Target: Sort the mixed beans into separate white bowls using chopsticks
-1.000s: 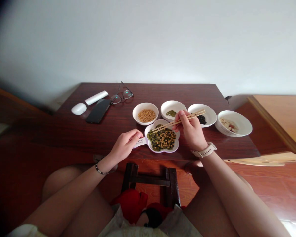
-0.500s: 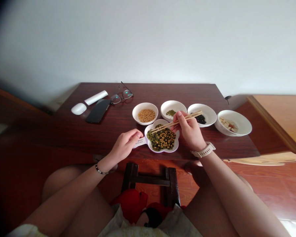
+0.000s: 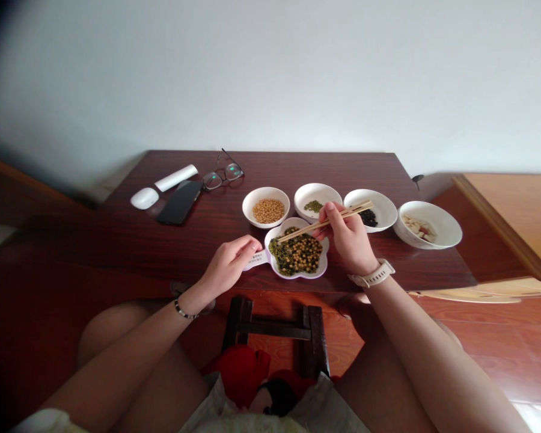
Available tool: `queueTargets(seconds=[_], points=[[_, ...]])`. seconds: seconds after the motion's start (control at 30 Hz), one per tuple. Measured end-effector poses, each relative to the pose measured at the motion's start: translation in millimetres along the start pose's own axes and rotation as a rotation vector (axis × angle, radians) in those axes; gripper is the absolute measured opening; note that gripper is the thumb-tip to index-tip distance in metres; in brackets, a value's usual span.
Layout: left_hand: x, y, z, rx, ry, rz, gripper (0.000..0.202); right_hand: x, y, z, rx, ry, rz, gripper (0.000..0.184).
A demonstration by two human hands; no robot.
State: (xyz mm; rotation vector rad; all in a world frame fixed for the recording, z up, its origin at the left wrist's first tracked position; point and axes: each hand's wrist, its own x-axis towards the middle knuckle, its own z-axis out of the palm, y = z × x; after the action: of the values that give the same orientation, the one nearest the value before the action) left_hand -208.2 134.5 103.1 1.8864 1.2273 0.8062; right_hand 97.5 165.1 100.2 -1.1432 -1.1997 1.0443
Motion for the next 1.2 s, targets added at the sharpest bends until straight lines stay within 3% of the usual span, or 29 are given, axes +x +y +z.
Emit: queueTargets(seconds=[1.2], points=[[-0.4, -0.3, 0.1, -0.007, -0.008, -0.002, 0.040, 2.1, 2.1, -1.3, 0.076, 0.031, 0.032, 0.044]])
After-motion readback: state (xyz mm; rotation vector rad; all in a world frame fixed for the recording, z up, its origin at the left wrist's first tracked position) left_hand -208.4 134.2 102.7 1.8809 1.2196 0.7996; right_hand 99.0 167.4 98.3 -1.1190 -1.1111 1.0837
